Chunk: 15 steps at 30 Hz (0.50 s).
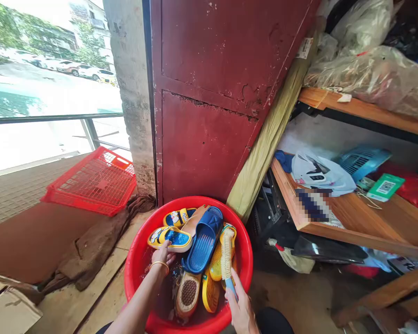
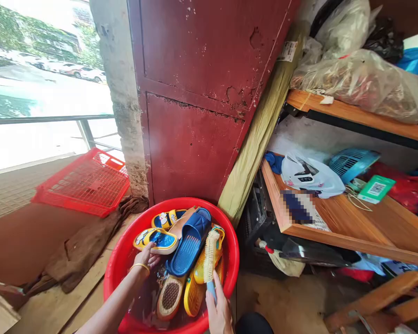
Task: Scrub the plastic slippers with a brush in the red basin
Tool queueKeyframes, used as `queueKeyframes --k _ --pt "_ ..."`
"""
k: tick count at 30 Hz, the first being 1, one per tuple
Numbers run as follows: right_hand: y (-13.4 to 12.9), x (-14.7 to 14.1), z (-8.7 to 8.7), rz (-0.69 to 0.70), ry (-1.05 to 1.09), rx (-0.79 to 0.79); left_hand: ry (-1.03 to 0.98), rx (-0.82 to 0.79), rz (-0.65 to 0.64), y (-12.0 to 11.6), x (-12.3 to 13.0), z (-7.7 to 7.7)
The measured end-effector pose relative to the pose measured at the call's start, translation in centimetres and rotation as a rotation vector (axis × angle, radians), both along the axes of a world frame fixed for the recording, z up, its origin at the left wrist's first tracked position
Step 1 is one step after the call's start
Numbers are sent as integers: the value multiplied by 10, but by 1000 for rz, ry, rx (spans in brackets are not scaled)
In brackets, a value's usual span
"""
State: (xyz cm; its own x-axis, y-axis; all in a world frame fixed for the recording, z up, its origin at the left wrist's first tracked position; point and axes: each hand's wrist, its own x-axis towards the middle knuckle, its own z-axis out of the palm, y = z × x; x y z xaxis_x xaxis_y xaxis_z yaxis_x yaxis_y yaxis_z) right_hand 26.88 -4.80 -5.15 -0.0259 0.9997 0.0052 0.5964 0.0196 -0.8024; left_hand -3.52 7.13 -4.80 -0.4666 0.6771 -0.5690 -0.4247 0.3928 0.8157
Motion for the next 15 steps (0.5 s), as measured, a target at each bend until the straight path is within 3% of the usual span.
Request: queueKeyframes --k 8,15 --pt "-4 -69 31 307 -32 178 260 183 -175 -44 -13 11" --pt "-18 -97 54 406 -231 6 297 191 -211 -54 -22 6"
